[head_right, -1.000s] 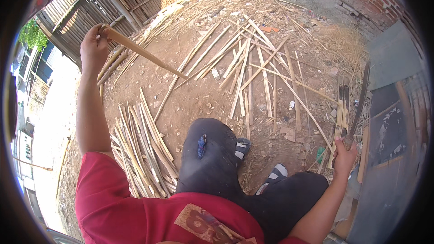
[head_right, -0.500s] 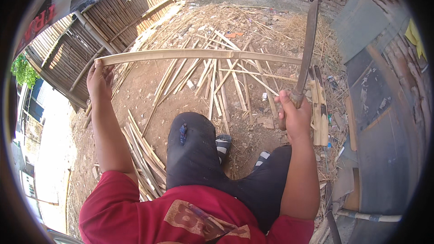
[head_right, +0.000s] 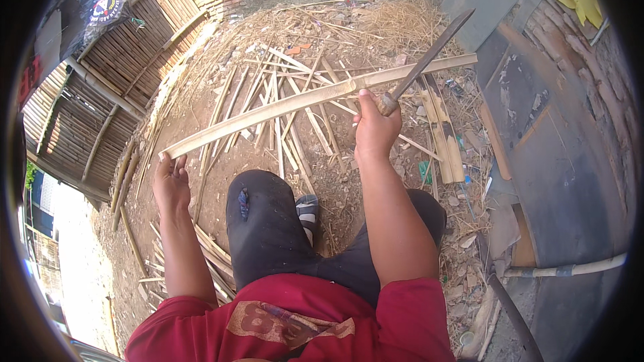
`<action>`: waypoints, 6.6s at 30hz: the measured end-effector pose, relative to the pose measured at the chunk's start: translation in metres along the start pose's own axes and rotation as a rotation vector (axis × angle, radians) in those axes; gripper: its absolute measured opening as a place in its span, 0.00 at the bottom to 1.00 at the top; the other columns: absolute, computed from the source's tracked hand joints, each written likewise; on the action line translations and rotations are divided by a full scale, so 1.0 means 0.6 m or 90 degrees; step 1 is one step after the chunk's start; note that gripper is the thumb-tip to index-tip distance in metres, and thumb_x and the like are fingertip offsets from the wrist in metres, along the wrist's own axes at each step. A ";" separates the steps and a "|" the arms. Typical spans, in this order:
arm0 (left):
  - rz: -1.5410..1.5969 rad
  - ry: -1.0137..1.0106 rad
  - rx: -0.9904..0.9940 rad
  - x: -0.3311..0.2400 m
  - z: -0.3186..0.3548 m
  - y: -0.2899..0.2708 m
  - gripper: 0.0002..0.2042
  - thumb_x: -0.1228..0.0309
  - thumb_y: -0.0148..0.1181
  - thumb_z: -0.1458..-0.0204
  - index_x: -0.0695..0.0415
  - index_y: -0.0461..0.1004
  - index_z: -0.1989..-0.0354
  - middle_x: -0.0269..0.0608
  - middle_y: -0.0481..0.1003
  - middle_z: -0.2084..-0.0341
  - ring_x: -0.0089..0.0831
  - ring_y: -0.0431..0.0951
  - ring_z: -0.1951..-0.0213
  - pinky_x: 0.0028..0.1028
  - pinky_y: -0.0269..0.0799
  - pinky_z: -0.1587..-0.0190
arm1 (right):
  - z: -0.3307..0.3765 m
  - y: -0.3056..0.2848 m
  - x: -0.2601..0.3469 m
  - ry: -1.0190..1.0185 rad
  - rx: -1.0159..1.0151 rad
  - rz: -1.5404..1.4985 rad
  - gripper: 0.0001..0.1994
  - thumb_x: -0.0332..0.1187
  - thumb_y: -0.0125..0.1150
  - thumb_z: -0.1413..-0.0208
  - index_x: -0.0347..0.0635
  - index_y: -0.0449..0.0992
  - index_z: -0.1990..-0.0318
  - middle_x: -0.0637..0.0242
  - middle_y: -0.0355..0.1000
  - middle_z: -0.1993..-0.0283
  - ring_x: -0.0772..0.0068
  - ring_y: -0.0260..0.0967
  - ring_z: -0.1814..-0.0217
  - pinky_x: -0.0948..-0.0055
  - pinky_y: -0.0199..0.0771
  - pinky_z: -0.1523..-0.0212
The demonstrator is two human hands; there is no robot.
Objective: The person shaves a bamboo strip using a large knife while sitting on the ground, removing thin layers from the surface.
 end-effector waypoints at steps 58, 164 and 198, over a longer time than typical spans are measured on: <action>-0.885 0.226 0.395 0.103 0.226 -0.031 0.15 0.65 0.66 0.47 0.62 0.72 0.58 0.53 0.76 0.75 0.53 0.78 0.72 0.43 0.73 0.67 | 0.011 0.000 0.025 -0.038 0.183 0.096 0.14 0.33 0.74 0.45 0.44 0.70 0.66 0.70 0.72 0.72 0.81 0.69 0.76 0.77 0.71 0.73; -1.069 0.171 0.374 0.142 0.200 -0.150 0.23 0.50 0.55 0.36 0.63 0.67 0.65 0.65 0.75 0.76 0.67 0.76 0.69 0.56 0.69 0.66 | 0.010 0.003 -0.110 -0.250 0.455 0.997 0.17 0.32 0.67 0.50 0.48 0.81 0.51 0.51 0.80 0.61 0.45 0.79 0.55 0.51 0.79 0.53; -0.849 -0.057 0.511 0.130 0.186 -0.198 0.27 0.51 0.46 0.30 0.64 0.71 0.72 0.35 0.66 0.84 0.25 0.64 0.76 0.32 0.65 0.71 | 0.015 -0.007 -0.136 -0.065 0.707 0.939 0.22 0.36 0.71 0.54 0.39 0.81 0.50 0.48 0.80 0.59 0.48 0.79 0.55 0.58 0.77 0.51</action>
Point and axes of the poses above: each hand's wrist, its own z-axis away from the middle knuckle, its own y-axis out of the palm, x = y × z, the point moved 6 cm from there along -z, towards the middle knuckle
